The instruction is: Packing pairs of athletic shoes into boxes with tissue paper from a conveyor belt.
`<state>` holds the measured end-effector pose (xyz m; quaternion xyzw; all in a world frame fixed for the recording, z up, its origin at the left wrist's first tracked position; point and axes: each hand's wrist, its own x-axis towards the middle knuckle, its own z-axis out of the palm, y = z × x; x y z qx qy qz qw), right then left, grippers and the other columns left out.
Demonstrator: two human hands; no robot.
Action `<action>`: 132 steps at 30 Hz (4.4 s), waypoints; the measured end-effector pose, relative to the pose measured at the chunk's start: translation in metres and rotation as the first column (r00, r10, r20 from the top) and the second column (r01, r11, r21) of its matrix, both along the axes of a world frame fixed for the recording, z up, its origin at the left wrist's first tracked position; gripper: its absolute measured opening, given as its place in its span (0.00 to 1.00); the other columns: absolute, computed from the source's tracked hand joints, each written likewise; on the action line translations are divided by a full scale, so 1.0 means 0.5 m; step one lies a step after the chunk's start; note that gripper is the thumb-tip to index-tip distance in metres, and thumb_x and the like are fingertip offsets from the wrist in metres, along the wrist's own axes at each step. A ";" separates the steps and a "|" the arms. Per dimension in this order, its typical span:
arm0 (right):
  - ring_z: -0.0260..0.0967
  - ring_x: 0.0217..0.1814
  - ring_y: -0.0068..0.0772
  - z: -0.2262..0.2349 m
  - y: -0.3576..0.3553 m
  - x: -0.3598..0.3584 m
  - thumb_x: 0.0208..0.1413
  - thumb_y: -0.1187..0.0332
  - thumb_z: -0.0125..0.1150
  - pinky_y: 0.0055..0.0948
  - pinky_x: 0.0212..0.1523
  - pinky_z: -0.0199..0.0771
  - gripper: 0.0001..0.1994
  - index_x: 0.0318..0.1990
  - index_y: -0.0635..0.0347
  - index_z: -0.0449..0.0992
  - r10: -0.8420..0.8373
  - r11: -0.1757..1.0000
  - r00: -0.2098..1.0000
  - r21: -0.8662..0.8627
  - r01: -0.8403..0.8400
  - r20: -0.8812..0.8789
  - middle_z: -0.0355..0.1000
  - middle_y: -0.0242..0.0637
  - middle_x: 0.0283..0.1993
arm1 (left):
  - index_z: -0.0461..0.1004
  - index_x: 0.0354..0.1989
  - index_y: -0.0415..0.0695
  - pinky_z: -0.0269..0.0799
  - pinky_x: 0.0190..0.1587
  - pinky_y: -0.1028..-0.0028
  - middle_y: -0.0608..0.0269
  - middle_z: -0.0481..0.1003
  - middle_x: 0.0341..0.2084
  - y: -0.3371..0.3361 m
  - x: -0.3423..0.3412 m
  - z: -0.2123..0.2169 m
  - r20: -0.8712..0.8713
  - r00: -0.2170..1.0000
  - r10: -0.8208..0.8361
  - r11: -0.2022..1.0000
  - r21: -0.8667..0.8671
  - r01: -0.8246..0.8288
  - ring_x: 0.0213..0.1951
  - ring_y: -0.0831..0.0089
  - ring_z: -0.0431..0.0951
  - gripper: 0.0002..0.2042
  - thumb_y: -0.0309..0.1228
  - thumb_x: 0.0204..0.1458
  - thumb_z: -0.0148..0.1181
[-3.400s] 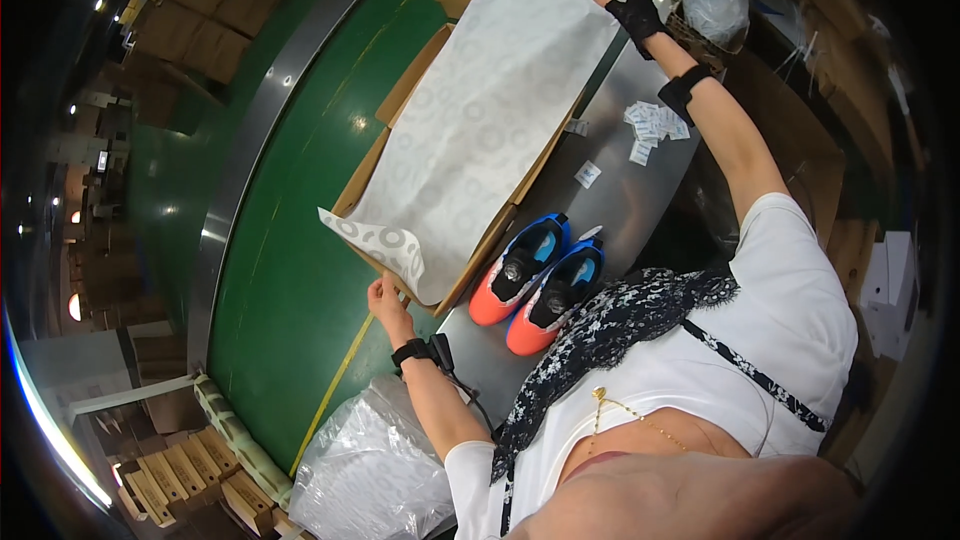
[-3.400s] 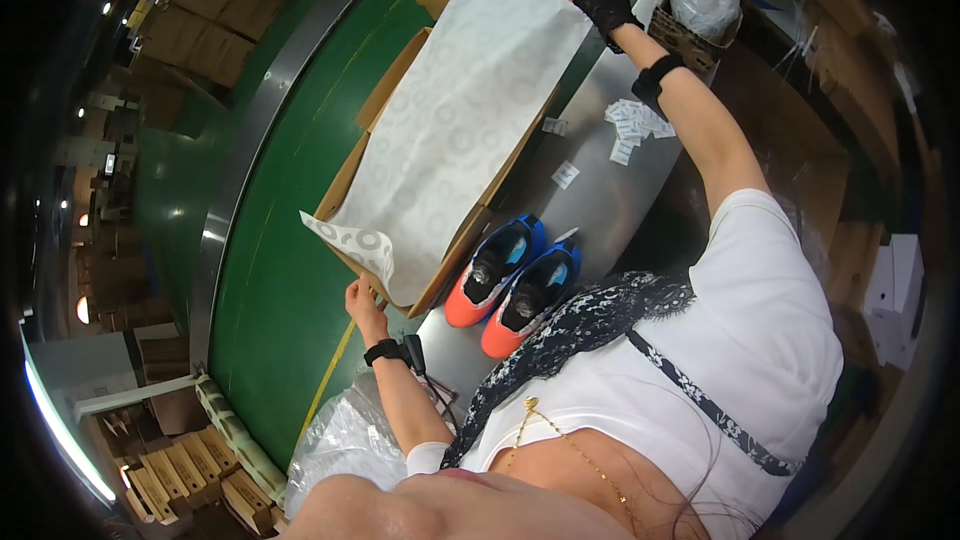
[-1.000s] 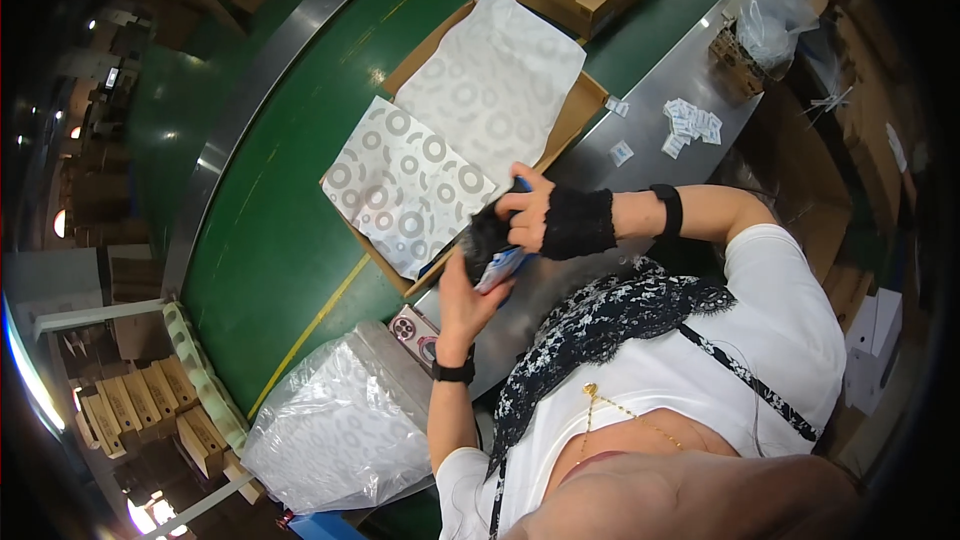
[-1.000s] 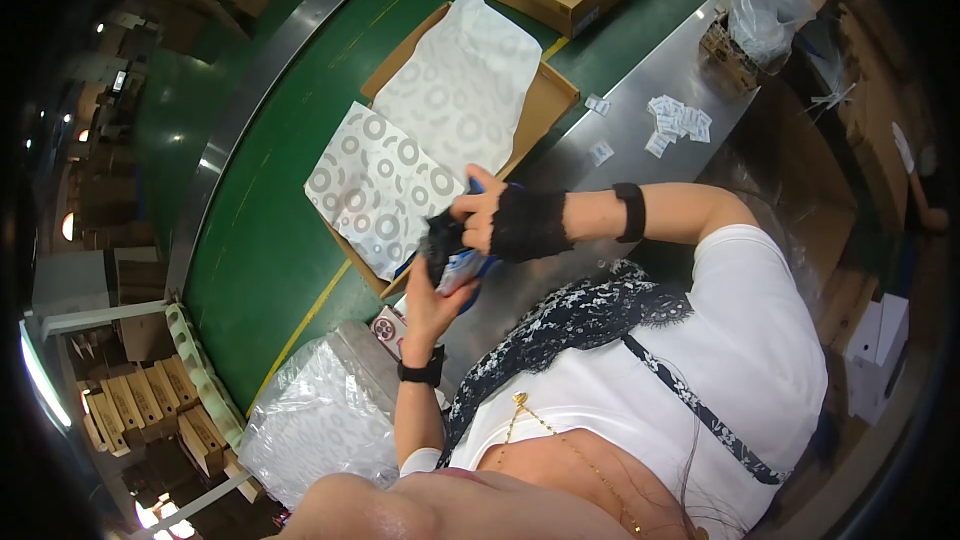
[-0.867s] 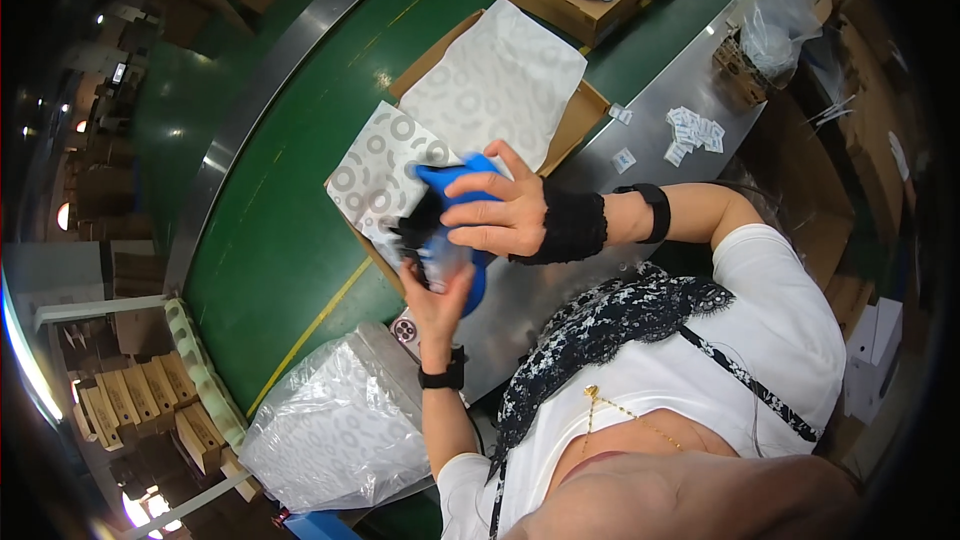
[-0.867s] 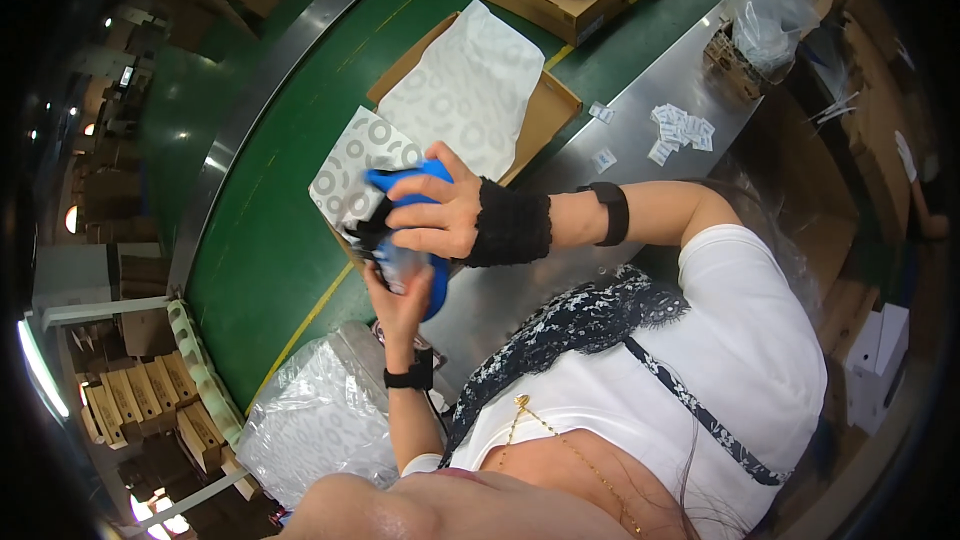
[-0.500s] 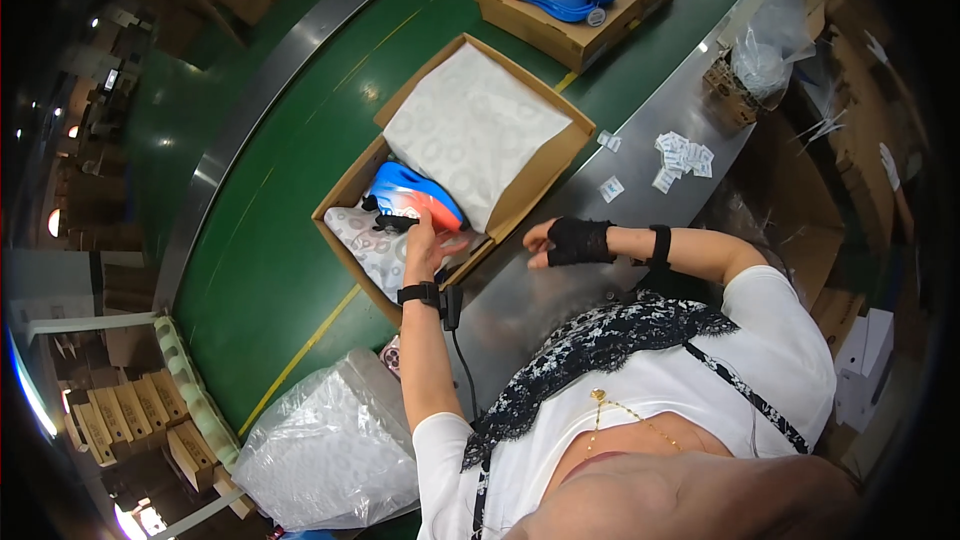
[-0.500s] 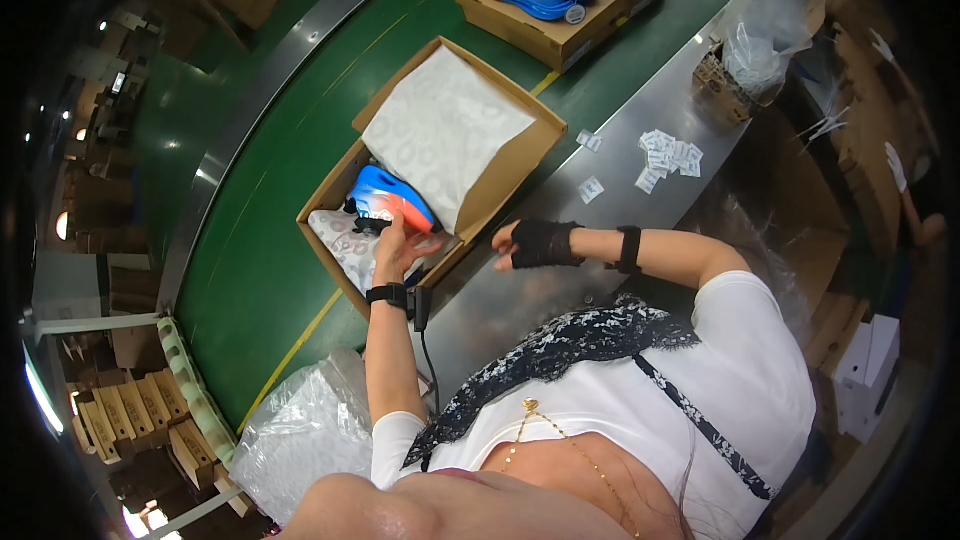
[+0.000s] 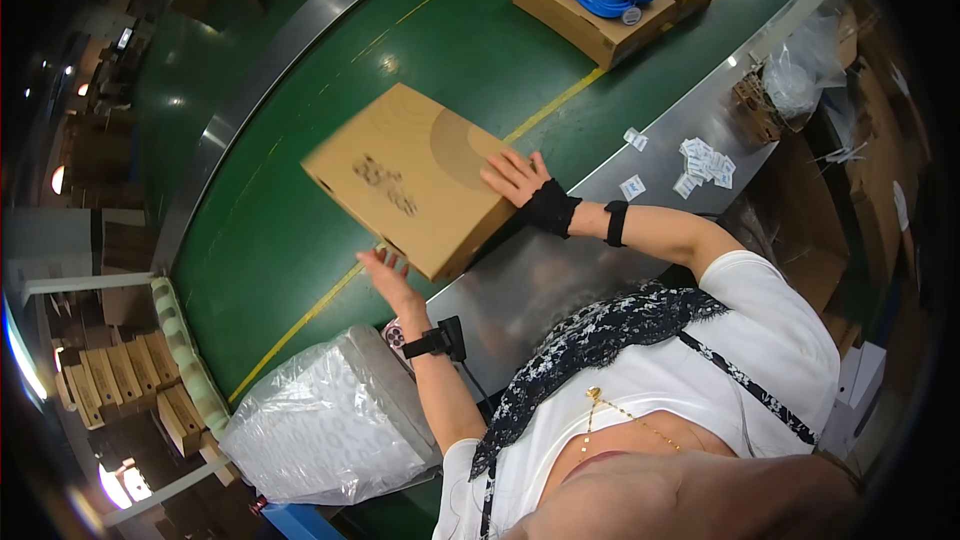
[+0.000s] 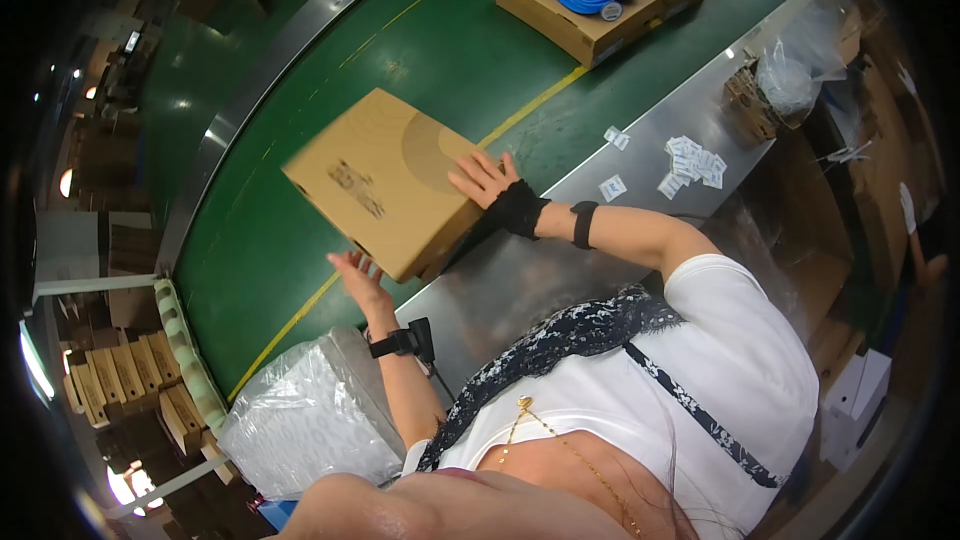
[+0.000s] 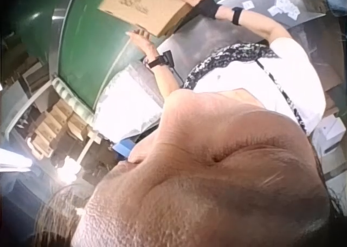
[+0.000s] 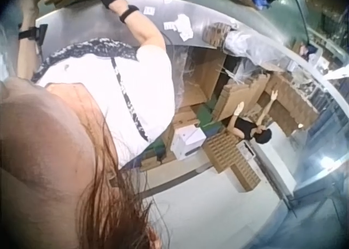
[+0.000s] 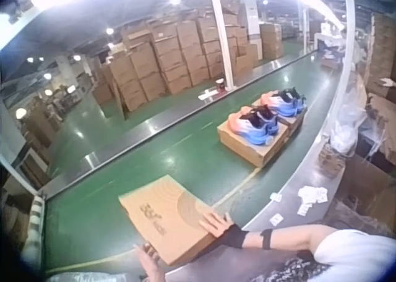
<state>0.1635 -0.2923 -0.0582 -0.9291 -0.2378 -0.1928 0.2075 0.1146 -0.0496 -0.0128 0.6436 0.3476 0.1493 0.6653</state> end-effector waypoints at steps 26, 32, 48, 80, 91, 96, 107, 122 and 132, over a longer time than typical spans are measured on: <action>0.47 0.59 0.46 0.054 -0.152 0.003 0.37 0.60 0.58 0.51 0.47 0.53 0.31 0.54 0.46 0.57 0.014 1.000 0.994 0.013 -0.013 -0.108 0.51 0.45 0.57 | 0.58 0.51 0.47 0.64 0.45 0.57 0.60 0.63 0.47 -0.017 -0.067 -0.034 0.196 0.926 -0.323 0.740 -0.558 0.376 0.48 0.61 0.65 0.28 0.50 0.42 0.46; 0.43 0.59 0.55 -0.112 -0.363 -0.048 0.36 0.50 0.59 0.58 0.50 0.48 0.35 0.55 0.49 0.56 -0.510 0.858 0.774 -0.278 0.431 -0.374 0.46 0.50 0.59 | 0.59 0.45 0.41 0.68 0.37 0.66 0.55 0.65 0.40 0.068 -0.235 0.050 0.395 0.908 0.144 0.925 -0.380 0.019 0.40 0.61 0.68 0.20 0.43 0.48 0.45; 0.60 0.36 0.42 -0.106 -0.462 -0.098 0.41 0.69 0.52 0.38 0.36 0.59 0.04 0.24 0.58 0.67 -0.382 0.904 0.922 -0.178 0.388 0.068 0.64 0.37 0.32 | 0.59 0.45 0.40 0.68 0.33 0.67 0.56 0.65 0.38 0.221 -0.441 0.073 0.269 0.908 0.320 0.910 0.180 -0.374 0.37 0.61 0.69 0.17 0.37 0.49 0.44; 0.54 0.55 0.37 0.284 -0.417 0.434 0.30 0.47 0.62 0.59 0.47 0.45 0.31 0.46 0.47 0.69 -0.489 0.830 0.792 -0.474 0.293 -0.366 0.64 0.34 0.47 | 0.63 0.34 0.40 0.68 0.21 0.77 0.52 0.71 0.27 -0.238 -0.124 0.011 -0.083 0.925 -0.372 0.811 -0.514 0.280 0.20 0.70 0.71 0.06 0.30 0.52 0.47; 0.58 0.40 0.31 0.273 -0.320 0.133 0.25 0.47 0.62 0.42 0.39 0.48 0.17 0.20 0.46 0.72 0.354 0.849 0.915 -0.343 -0.402 -0.196 0.65 0.25 0.30 | 0.64 0.44 0.34 0.71 0.28 0.76 0.51 0.71 0.34 -0.139 -0.100 0.083 0.187 0.909 -0.372 0.861 -0.298 0.413 0.29 0.69 0.73 0.13 0.26 0.50 0.49; 0.59 0.38 0.34 0.174 -0.209 -0.029 0.25 0.53 0.63 0.46 0.38 0.49 0.14 0.20 0.45 0.70 0.792 0.542 0.589 -0.261 -0.799 -0.159 0.64 0.28 0.27 | 0.63 0.47 0.32 0.67 0.37 0.77 0.53 0.72 0.36 -0.182 -0.026 0.103 0.093 0.849 -0.520 0.842 0.225 0.490 0.35 0.72 0.73 0.14 0.23 0.51 0.42; 0.59 0.45 0.49 0.141 -0.158 0.223 0.45 0.59 0.43 0.53 0.45 0.54 0.14 0.31 0.56 0.71 0.134 0.987 0.906 -0.029 -0.159 -0.402 0.67 0.45 0.39 | 0.67 0.37 0.33 0.65 0.35 0.80 0.61 0.73 0.30 -0.208 -0.056 -0.055 -0.201 0.666 -0.718 0.688 -0.065 0.723 0.31 0.79 0.70 0.10 0.27 0.51 0.45; 0.41 0.62 0.56 0.124 -0.173 0.100 0.32 0.69 0.56 0.68 0.50 0.41 0.21 0.41 0.45 0.72 0.014 0.998 0.999 -0.061 -0.016 -0.035 0.44 0.54 0.60 | 0.67 0.39 0.38 0.64 0.37 0.78 0.60 0.72 0.34 -0.283 0.041 0.057 -0.215 0.738 -0.640 0.650 0.360 0.669 0.35 0.74 0.71 0.10 0.28 0.51 0.45; 0.67 0.42 0.31 0.390 -0.236 0.038 0.41 0.70 0.55 0.24 0.45 0.64 0.14 0.39 0.55 0.74 0.141 0.669 0.989 0.740 -0.068 -0.036 0.67 0.42 0.44 | 0.62 0.41 0.37 0.57 0.49 0.66 0.51 0.63 0.48 -0.175 0.028 0.020 -0.230 0.823 -0.519 0.719 0.403 0.566 0.46 0.58 0.65 0.11 0.27 0.51 0.42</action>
